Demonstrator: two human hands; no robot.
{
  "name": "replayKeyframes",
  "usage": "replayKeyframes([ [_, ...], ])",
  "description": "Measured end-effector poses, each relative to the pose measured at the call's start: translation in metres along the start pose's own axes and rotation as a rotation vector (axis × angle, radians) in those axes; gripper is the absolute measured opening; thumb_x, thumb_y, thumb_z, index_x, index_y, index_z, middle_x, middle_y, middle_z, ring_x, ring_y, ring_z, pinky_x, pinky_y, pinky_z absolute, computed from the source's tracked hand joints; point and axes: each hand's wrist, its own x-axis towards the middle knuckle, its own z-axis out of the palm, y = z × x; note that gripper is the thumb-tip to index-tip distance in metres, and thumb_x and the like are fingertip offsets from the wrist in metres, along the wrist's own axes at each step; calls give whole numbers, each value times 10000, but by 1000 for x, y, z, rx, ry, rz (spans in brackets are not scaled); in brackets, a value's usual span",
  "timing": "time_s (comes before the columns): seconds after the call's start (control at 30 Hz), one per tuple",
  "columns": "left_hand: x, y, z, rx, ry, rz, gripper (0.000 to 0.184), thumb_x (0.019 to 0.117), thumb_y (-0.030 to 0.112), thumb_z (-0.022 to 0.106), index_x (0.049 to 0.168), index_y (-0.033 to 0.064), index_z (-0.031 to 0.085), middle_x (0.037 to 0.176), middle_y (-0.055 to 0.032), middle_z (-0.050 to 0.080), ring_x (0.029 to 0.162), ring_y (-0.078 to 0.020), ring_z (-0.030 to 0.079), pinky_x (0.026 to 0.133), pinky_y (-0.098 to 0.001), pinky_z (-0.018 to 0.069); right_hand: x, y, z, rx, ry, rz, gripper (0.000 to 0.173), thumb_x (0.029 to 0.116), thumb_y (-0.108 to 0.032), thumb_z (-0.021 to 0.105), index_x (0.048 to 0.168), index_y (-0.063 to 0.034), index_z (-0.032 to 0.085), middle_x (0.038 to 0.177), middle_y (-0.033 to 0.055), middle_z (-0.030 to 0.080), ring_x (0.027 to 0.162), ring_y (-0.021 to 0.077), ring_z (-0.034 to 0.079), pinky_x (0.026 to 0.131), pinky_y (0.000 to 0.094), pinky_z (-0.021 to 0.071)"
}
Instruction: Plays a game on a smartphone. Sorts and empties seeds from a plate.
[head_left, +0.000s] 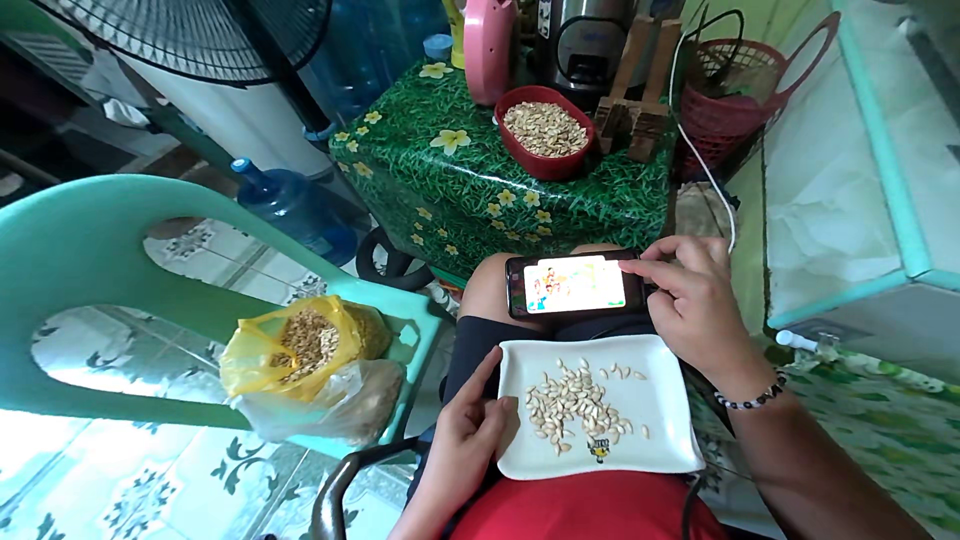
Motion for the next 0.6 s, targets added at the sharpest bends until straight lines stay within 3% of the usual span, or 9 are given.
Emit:
replayKeyframes([
  [0.43, 0, 0, 0, -5, 1, 3, 574, 997, -2, 519, 1552, 12, 372, 891, -53, 737, 661, -104, 692, 641, -254, 609, 3, -3, 4, -18, -30, 10, 461, 867, -9, 493, 1174, -187, 787, 1191, 103, 619, 1184, 364, 487, 948, 536, 416],
  [0.6, 0, 1, 0, 8, 2, 4, 566, 995, -1, 518, 1544, 6, 381, 877, -44, 733, 648, -91, 685, 632, -247, 604, 2, -4, 6, -7, -33, -9, 431, 869, -13, 500, 1122, -182, 804, 1196, 112, 626, 1179, 375, 490, 934, 559, 411],
])
